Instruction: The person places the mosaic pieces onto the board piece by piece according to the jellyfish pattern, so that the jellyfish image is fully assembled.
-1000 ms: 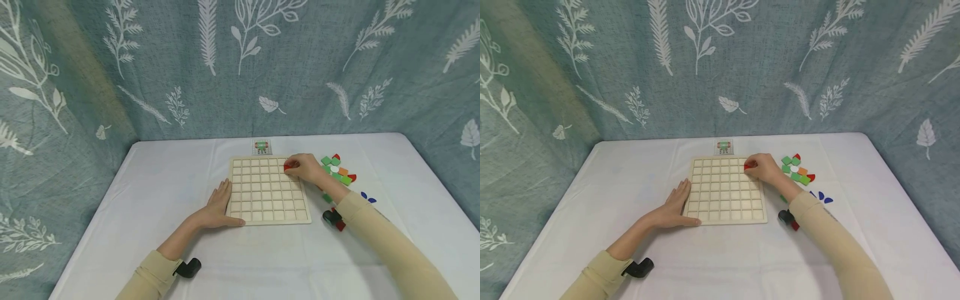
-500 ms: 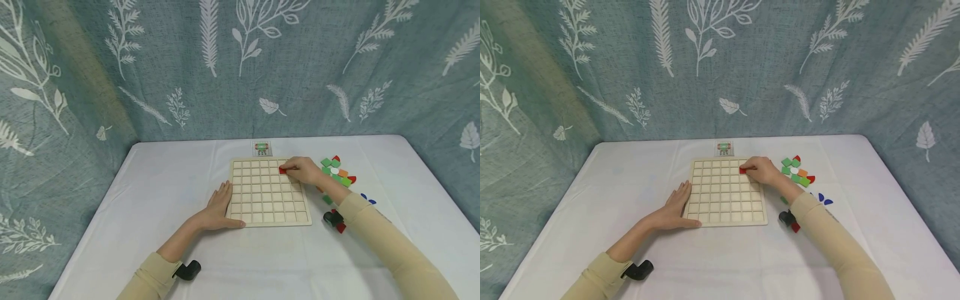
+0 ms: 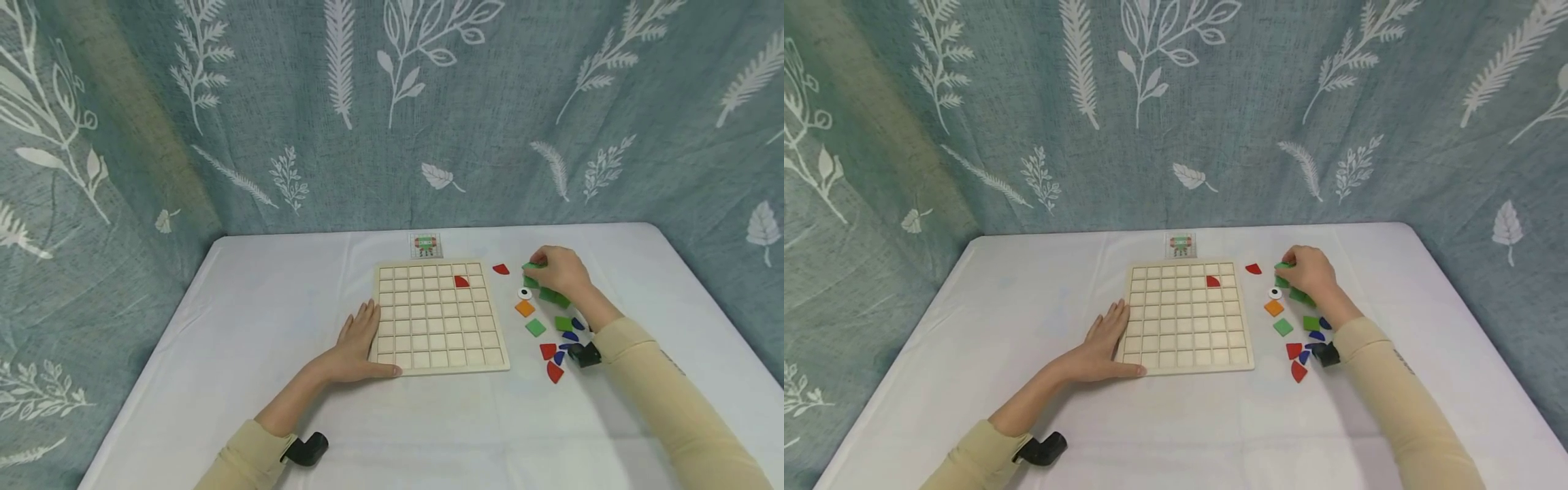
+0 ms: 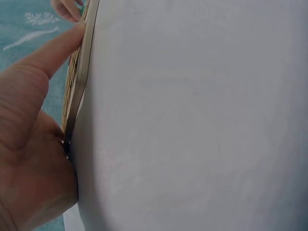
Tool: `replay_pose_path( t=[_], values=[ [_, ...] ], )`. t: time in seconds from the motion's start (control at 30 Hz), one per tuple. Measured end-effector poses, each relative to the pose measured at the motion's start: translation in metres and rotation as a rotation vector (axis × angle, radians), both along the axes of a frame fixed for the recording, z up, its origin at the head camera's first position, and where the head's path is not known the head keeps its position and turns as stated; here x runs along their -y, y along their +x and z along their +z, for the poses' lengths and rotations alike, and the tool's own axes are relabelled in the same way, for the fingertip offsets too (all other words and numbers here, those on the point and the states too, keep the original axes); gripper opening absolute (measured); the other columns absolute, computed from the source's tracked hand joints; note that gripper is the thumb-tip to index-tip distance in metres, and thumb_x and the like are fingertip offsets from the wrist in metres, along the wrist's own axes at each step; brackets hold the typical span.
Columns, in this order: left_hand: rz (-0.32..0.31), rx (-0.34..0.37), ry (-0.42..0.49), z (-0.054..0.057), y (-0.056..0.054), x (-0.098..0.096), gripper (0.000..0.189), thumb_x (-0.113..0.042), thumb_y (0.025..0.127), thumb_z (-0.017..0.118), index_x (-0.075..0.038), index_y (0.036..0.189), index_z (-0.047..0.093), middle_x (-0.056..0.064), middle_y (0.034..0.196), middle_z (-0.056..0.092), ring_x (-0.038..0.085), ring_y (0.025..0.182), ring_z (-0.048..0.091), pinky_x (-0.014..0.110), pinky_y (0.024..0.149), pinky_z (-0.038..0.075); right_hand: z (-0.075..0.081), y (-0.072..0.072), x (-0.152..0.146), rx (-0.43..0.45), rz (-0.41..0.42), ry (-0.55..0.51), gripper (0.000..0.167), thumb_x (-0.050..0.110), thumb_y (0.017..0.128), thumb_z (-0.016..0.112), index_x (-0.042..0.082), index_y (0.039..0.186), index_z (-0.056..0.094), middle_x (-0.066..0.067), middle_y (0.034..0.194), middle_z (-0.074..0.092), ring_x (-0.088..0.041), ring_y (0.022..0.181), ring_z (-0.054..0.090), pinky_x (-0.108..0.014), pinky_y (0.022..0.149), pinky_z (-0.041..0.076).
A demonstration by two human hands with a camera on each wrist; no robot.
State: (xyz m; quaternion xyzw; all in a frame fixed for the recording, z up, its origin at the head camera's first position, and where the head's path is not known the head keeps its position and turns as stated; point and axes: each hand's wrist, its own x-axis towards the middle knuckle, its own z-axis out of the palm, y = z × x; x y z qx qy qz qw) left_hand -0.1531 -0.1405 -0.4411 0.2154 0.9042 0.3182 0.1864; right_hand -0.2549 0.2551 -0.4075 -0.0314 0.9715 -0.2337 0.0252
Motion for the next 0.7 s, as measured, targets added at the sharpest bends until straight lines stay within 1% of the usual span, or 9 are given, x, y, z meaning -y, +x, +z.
replay_pose_path(
  t=[0.07, 0.2, 0.37, 0.47, 0.57, 0.63, 0.7],
  values=[
    [0.003, 0.002, 0.005, 0.000, 0.000, 0.000, 0.122, -0.050, 0.080, 0.075, 0.005, 0.152, -0.007, 0.021, 0.159, -0.013, 0.030, 0.146, -0.017, 0.050, 0.115, -0.012, -0.002, -0.001, 0.001, 0.014, 0.001, -0.009, 0.029, 0.020, 0.093, 0.066, -0.005, 0.108, 0.066, -0.024, 0.106, 0.064, -0.033, 0.087, 0.059, -0.043, 0.072, 0.051],
    [0.006, 0.003, 0.010, -0.002, 0.001, 0.001, 0.122, -0.049, 0.081, 0.075, 0.004, 0.153, -0.007, 0.021, 0.159, -0.013, 0.030, 0.146, -0.018, 0.050, 0.115, -0.012, -0.003, -0.002, 0.007, 0.011, 0.029, -0.037, 0.025, 0.017, 0.092, 0.066, -0.003, 0.107, 0.066, -0.022, 0.103, 0.065, -0.032, 0.084, 0.058, -0.041, 0.070, 0.050],
    [0.012, 0.010, 0.005, -0.002, 0.000, 0.000, 0.123, -0.050, 0.080, 0.076, 0.003, 0.153, -0.007, 0.020, 0.160, -0.013, 0.030, 0.146, -0.017, 0.049, 0.116, -0.011, -0.007, -0.004, 0.008, 0.013, 0.030, -0.039, 0.025, 0.015, 0.091, 0.067, -0.004, 0.107, 0.066, -0.022, 0.103, 0.064, -0.033, 0.087, 0.058, -0.044, 0.074, 0.051],
    [0.022, 0.011, -0.018, -0.002, -0.002, 0.000, 0.125, -0.053, 0.078, 0.077, 0.002, 0.153, -0.007, 0.017, 0.160, -0.012, 0.028, 0.147, -0.015, 0.047, 0.117, -0.009, -0.007, -0.003, 0.008, -0.009, 0.040, -0.059, 0.024, 0.014, 0.091, 0.068, -0.005, 0.106, 0.066, -0.022, 0.100, 0.065, -0.033, 0.087, 0.059, -0.044, 0.074, 0.051],
    [0.028, 0.004, -0.044, 0.000, -0.003, 0.001, 0.127, -0.055, 0.076, 0.077, 0.002, 0.154, -0.006, 0.016, 0.161, -0.011, 0.027, 0.147, -0.013, 0.046, 0.118, -0.007, -0.006, -0.002, 0.014, -0.035, 0.072, -0.116, 0.023, 0.016, 0.092, 0.069, -0.002, 0.105, 0.067, -0.020, 0.100, 0.066, -0.033, 0.090, 0.060, -0.044, 0.074, 0.051],
    [0.025, -0.004, -0.060, 0.000, -0.005, 0.001, 0.128, -0.056, 0.075, 0.077, 0.001, 0.154, -0.005, 0.016, 0.161, -0.010, 0.026, 0.148, -0.012, 0.046, 0.118, -0.006, -0.005, -0.002, 0.024, -0.034, 0.103, -0.167, 0.023, 0.020, 0.092, 0.070, 0.001, 0.105, 0.068, -0.017, 0.101, 0.067, -0.032, 0.094, 0.061, -0.044, 0.076, 0.052],
    [0.019, -0.013, -0.055, 0.001, -0.005, 0.001, 0.127, -0.055, 0.075, 0.078, 0.002, 0.154, -0.005, 0.017, 0.161, -0.009, 0.028, 0.148, -0.012, 0.047, 0.118, -0.005, -0.004, -0.003, 0.037, -0.015, 0.146, -0.223, 0.023, 0.022, 0.092, 0.070, 0.004, 0.106, 0.069, -0.015, 0.103, 0.068, -0.030, 0.097, 0.061, -0.044, 0.079, 0.051]
  ],
)
